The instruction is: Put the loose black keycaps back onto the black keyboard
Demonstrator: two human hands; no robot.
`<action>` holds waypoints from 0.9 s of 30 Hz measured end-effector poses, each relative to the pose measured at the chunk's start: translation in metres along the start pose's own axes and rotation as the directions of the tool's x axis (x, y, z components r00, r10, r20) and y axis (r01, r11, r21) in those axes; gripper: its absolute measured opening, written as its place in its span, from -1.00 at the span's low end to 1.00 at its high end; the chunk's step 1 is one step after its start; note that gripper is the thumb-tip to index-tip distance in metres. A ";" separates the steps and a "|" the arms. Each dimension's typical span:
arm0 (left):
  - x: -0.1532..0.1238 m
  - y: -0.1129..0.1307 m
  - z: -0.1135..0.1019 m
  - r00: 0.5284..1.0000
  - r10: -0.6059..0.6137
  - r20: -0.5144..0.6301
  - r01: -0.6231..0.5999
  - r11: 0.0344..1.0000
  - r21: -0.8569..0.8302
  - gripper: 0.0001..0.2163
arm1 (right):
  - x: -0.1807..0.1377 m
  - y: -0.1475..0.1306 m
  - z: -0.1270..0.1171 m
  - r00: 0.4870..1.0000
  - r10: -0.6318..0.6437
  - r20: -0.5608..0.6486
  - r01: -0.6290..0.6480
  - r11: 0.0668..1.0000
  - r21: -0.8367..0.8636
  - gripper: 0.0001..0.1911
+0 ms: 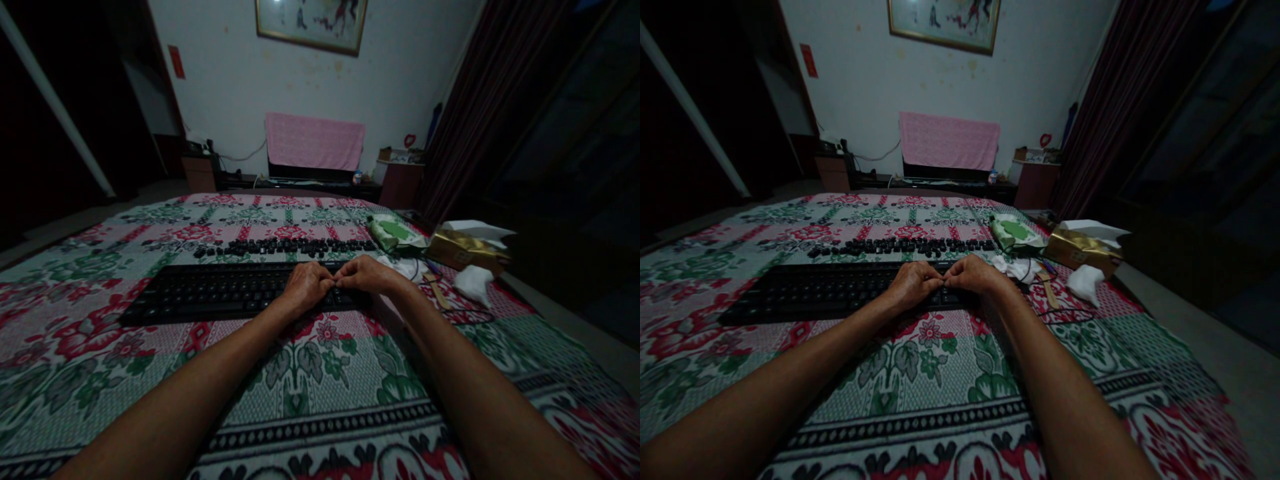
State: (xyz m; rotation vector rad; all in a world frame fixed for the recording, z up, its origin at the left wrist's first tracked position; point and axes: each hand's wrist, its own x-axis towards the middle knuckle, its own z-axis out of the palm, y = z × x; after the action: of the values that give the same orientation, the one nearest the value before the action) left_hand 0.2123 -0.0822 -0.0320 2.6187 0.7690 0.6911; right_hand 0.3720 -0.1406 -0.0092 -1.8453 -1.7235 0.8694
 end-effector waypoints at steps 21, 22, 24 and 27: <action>0.001 -0.002 -0.005 0.996 0.052 0.071 -0.055 0.998 0.032 -0.77 | 0.010 0.015 0.004 0.999 -0.019 -0.050 0.015 0.997 -0.076 -0.74; 0.001 -0.006 -0.008 0.997 0.059 0.060 -0.059 0.998 0.012 -0.77 | 0.009 0.015 0.004 0.998 -0.032 -0.056 0.027 0.996 -0.085 -0.73; 0.002 -0.015 -0.015 0.999 0.034 0.004 -0.034 0.999 0.014 -0.77 | 0.007 0.015 0.005 0.996 -0.029 -0.085 0.020 0.995 -0.095 -0.70; 0.002 -0.030 -0.029 0.991 -0.080 -0.105 0.096 0.983 0.158 -0.76 | 0.006 0.012 0.007 0.981 0.015 -0.194 -0.036 0.994 -0.107 -0.69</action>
State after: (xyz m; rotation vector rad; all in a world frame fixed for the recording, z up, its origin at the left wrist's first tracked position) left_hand 0.1863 -0.0522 -0.0200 2.6924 1.0040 0.7658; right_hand 0.3756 -0.1360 -0.0237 -1.9566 -1.6590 0.5932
